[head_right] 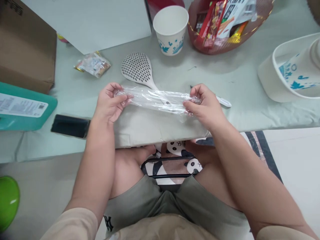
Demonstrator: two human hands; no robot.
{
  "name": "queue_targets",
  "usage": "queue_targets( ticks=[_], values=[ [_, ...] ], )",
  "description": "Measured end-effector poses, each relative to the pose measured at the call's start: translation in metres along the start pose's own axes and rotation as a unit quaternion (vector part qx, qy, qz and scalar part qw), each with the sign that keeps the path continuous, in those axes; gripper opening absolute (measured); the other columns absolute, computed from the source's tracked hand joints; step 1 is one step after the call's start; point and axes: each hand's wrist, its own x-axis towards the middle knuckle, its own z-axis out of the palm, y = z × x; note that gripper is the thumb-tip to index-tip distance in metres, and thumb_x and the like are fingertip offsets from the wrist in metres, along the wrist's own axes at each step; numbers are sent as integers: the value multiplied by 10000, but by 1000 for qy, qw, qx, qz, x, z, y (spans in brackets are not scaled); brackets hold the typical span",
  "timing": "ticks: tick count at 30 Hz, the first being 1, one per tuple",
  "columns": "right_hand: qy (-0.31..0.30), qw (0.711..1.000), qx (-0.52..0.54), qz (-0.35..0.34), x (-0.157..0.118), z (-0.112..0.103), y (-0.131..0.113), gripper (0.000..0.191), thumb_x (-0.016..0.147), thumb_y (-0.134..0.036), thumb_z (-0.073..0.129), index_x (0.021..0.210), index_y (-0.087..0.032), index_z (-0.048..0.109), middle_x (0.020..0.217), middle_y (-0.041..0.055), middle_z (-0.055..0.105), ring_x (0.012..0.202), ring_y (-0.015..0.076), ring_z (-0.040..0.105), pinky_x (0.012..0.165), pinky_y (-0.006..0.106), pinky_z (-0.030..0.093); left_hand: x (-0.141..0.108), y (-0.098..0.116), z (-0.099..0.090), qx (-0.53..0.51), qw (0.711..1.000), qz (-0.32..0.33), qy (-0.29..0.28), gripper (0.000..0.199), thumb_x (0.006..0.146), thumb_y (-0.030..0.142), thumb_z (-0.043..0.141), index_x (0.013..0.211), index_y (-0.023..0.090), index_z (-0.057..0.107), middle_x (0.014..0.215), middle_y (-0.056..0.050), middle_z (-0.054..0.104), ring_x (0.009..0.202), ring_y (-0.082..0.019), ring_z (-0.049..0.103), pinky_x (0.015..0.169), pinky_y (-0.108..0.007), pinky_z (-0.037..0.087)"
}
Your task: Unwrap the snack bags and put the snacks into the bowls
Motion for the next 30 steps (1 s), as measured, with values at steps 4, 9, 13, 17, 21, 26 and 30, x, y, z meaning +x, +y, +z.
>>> queue_targets(
  ticks=[4, 9, 13, 17, 21, 26, 30],
  values=[
    [-2, 1000, 5, -2, -1, 2, -3, 297, 665, -136, 721, 880, -250, 552, 700, -69, 524, 489, 75, 442, 490, 258, 342, 6, -4, 0, -4, 999, 13, 39, 407, 574, -2, 804, 823, 242, 593, 822, 53, 624, 651, -93, 715, 528, -142, 552],
    [69, 993, 87, 31, 7, -3, -8, 215, 665, -171, 647, 851, -243, 567, 586, -76, 399, 485, 86, 357, 453, 236, 240, 5, 1, -1, -30, 999, 18, 15, 472, 559, 35, 830, 907, 265, 608, 830, 57, 642, 568, -68, 652, 451, -132, 474],
    [90, 983, 162, 7, 12, 1, -5, 133, 757, -287, 626, 830, -250, 522, 640, -49, 438, 565, 109, 471, 496, 235, 366, -3, 2, 6, -33, 994, -10, -104, 571, 507, 110, 912, 983, 274, 642, 837, 49, 659, 541, -75, 629, 464, -166, 487],
    [-74, 988, 130, -31, -8, 25, 1, 237, 828, -398, 711, 974, -252, 593, 981, 38, 691, 975, 189, 692, 831, 343, 592, -10, -3, 26, -1, 978, -30, -206, 619, 523, 247, 977, 1058, 278, 667, 812, 37, 667, 545, -106, 636, 496, -219, 524],
    [-201, 969, 145, -3, -34, 52, -2, 527, 810, -448, 808, 1247, -258, 582, 1316, 87, 698, 1220, 251, 670, 1047, 431, 569, -18, -7, 49, 39, 962, -16, -269, 605, 604, 339, 959, 1131, 275, 668, 807, 20, 698, 662, -168, 708, 612, -286, 602],
    [-267, 945, 130, 135, -48, 68, -7, 389, 796, -422, 830, 1081, -203, 681, 956, 58, 757, 911, 211, 724, 882, 389, 605, -20, -9, 64, 65, 969, -24, -239, 583, 680, 203, 874, 1218, 273, 662, 849, 16, 718, 714, -161, 731, 684, -290, 620],
    [-300, 923, 128, 206, -53, 70, -6, 260, 754, -360, 854, 813, -164, 693, 782, 46, 730, 703, 149, 670, 693, 297, 557, -13, -14, 60, 56, 984, -26, -166, 620, 679, 131, 871, 1243, 266, 650, 858, 0, 717, 766, -180, 749, 750, -321, 634]
  ],
)
